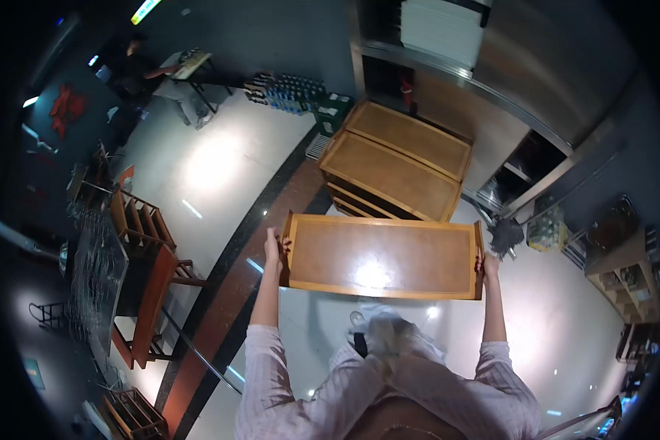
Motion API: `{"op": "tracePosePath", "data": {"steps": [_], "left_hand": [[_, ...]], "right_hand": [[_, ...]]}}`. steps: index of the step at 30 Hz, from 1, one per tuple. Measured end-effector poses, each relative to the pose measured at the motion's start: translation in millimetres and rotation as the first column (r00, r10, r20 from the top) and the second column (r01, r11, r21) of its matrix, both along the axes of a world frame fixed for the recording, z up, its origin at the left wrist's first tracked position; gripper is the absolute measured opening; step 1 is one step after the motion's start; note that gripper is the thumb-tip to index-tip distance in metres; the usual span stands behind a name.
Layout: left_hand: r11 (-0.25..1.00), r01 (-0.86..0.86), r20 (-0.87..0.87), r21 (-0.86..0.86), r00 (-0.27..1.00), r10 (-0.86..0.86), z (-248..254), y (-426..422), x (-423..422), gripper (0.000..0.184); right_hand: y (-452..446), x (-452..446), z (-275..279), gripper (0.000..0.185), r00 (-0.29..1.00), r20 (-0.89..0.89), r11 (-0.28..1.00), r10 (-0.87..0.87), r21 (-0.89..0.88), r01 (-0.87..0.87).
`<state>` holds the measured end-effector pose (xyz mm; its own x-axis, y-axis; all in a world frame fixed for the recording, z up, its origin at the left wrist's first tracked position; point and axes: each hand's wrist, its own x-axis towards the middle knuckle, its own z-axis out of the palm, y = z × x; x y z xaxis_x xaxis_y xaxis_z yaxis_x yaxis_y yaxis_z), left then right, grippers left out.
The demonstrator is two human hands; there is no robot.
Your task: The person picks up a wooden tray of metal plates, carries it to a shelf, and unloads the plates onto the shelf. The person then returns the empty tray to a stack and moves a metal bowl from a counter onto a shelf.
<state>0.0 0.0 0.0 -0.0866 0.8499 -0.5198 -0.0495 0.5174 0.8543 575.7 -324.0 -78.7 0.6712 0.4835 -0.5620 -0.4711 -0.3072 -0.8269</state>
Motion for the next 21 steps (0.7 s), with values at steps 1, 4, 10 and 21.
{"op": "tracePosePath", "data": {"steps": [1,4,10,21], "left_hand": [[0.998,0.04,0.053,-0.045,0.998,-0.038,-10.3,4.3,6.3,0.061],[0.996,0.064,-0.107,-0.064,0.992,-0.071,15.0,57.5,-37.8,0.055],[0.996,0.031,-0.095,-0.08,0.995,-0.038,-38.1,111.4,42.4,0.046],[0.97,0.155,-0.104,-0.185,0.979,-0.176,-114.9,232.9,76.5,0.038]], "right_hand": [[-4.7,-6.9,22.5,0.037,0.996,0.082,1.0,-0.029,-0.006,0.03],[31.3,-98.3,-22.4,0.037,0.995,-0.054,0.994,-0.08,-0.076,0.076],[56.6,-57.1,-26.3,0.038,0.98,0.042,0.972,-0.195,-0.128,0.199],[81.0,-111.0,-90.5,0.037,0.909,0.014,0.868,-0.417,-0.291,0.402]]}}
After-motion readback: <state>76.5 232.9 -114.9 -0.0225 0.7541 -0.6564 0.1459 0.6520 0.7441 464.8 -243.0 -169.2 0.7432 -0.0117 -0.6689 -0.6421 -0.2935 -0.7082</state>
